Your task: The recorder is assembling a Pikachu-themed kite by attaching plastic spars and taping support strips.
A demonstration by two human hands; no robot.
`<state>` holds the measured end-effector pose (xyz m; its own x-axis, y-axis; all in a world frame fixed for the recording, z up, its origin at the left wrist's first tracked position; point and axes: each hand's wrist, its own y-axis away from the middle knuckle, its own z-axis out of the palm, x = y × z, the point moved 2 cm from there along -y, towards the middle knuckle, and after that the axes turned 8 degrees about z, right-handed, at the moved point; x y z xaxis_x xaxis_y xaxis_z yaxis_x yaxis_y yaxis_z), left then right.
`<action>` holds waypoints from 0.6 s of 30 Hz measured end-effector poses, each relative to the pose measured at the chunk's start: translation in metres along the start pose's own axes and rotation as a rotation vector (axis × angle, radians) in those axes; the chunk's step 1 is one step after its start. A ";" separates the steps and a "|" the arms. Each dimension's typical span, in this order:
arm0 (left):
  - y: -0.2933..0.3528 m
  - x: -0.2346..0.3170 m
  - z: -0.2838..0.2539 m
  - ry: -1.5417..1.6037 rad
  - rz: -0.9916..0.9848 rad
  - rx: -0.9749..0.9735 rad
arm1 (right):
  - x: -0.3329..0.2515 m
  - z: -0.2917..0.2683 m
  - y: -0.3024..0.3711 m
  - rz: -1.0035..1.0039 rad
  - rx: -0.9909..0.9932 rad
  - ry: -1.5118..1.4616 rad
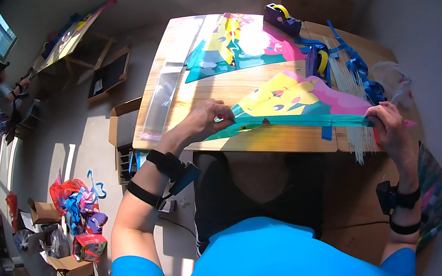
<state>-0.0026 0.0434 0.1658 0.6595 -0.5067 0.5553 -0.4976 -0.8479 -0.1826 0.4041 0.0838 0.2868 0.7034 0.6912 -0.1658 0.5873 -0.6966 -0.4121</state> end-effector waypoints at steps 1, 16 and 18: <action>-0.002 0.005 0.000 0.020 0.024 0.069 | -0.001 -0.002 0.004 0.008 0.010 0.015; 0.028 0.068 0.008 -0.316 0.234 0.340 | -0.041 -0.050 0.064 -0.073 0.210 0.290; 0.029 0.071 -0.003 -0.444 0.212 0.390 | -0.040 -0.059 0.060 -0.082 0.263 0.324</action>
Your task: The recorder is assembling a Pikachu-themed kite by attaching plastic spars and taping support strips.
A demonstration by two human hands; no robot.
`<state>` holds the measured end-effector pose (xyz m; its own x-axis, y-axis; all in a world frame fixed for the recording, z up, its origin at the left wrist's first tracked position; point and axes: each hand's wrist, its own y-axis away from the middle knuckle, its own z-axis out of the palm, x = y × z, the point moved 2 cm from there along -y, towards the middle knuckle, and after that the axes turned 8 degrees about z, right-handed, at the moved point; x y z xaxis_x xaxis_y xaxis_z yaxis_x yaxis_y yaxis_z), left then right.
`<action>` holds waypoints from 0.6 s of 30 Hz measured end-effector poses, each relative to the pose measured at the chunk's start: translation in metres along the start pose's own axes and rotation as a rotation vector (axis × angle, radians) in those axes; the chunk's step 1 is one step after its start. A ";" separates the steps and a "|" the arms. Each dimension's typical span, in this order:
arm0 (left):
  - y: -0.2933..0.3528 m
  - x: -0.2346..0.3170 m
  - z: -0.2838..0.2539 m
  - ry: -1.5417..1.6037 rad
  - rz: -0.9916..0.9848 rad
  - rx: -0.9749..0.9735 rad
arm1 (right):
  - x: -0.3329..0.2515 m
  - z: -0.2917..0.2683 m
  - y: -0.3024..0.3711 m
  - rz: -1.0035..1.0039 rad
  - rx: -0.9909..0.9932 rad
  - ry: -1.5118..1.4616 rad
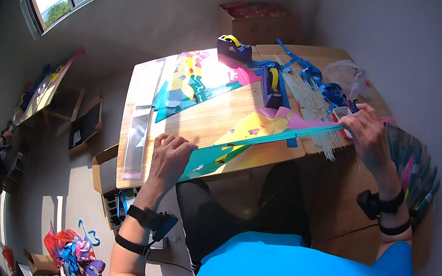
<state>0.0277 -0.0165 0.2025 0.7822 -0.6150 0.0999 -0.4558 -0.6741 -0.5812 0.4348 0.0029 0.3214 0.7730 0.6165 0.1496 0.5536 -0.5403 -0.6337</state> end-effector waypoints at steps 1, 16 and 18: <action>-0.004 -0.004 -0.006 -0.134 -0.001 0.071 | 0.001 -0.004 -0.004 0.018 0.050 0.010; 0.061 -0.053 0.083 1.233 -0.696 0.708 | 0.105 -0.077 -0.097 0.617 0.493 -0.264; 0.073 -0.060 0.096 1.390 -0.684 0.581 | 0.134 -0.075 -0.096 0.731 0.424 -0.419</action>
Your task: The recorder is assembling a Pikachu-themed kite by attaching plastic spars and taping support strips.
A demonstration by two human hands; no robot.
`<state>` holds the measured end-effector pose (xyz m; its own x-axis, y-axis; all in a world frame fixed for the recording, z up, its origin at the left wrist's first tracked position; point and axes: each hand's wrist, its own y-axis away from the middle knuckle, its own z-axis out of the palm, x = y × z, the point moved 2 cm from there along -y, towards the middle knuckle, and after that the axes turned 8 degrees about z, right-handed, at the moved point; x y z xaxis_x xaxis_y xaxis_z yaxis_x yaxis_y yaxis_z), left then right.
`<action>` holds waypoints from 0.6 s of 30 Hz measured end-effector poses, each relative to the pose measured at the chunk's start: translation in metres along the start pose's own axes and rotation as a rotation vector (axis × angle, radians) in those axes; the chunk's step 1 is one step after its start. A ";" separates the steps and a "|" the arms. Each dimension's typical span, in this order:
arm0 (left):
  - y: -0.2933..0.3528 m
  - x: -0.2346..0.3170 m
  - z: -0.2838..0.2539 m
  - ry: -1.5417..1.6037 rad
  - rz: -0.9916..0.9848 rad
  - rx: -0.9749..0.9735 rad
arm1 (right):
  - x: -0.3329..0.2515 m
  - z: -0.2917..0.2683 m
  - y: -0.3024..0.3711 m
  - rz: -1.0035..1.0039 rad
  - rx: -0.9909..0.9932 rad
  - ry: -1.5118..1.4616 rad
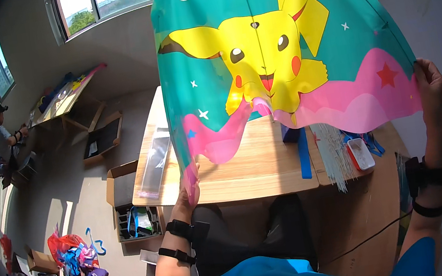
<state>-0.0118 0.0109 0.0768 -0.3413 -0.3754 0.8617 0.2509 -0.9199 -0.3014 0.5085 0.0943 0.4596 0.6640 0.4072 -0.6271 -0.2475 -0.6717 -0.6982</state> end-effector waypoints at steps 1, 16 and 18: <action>-0.002 0.003 -0.002 0.015 0.110 -0.091 | 0.007 0.005 -0.001 0.102 -0.033 -0.021; 0.027 0.081 0.035 0.515 -0.071 0.201 | 0.135 0.121 0.050 0.346 -0.413 -0.054; 0.027 0.076 -0.027 0.627 0.101 0.337 | 0.138 0.153 0.063 0.323 -0.477 -0.035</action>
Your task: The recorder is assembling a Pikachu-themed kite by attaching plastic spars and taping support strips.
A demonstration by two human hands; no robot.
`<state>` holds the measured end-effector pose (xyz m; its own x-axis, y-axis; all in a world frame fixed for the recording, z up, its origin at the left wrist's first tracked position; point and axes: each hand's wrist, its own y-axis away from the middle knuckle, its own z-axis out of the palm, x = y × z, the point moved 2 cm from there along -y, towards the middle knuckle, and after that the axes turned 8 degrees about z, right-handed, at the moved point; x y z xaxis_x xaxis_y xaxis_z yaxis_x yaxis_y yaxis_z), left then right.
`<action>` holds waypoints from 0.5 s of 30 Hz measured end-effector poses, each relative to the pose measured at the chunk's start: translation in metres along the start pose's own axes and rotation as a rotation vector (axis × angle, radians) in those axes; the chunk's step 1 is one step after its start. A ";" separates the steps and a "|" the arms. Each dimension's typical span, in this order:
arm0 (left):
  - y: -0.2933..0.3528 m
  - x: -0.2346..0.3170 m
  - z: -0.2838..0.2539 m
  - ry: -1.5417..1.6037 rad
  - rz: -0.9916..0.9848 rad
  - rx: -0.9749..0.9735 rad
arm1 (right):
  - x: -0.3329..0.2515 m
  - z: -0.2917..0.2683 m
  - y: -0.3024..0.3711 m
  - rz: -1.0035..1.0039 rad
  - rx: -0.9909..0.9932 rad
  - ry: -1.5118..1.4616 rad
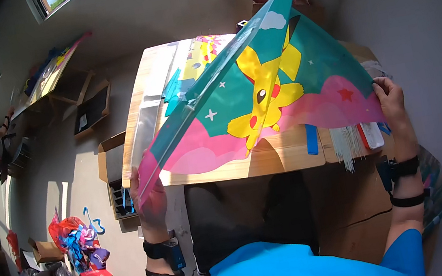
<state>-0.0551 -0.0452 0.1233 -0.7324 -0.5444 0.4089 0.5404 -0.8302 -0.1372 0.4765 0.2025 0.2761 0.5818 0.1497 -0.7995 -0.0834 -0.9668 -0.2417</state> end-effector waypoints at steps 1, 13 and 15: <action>-0.010 0.006 -0.019 0.012 0.103 0.013 | 0.010 0.011 -0.005 -0.006 -0.012 0.035; -0.136 0.031 -0.137 -0.282 0.129 0.405 | 0.119 0.113 -0.091 -0.089 0.137 0.428; -0.148 0.035 -0.158 -0.360 0.109 0.398 | 0.128 0.130 -0.101 -0.065 0.118 0.455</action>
<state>-0.2261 0.0401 0.0151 -0.5132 -0.4915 0.7036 0.7717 -0.6231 0.1276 0.4541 0.3462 0.1267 0.8818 0.0777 -0.4653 -0.1112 -0.9243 -0.3651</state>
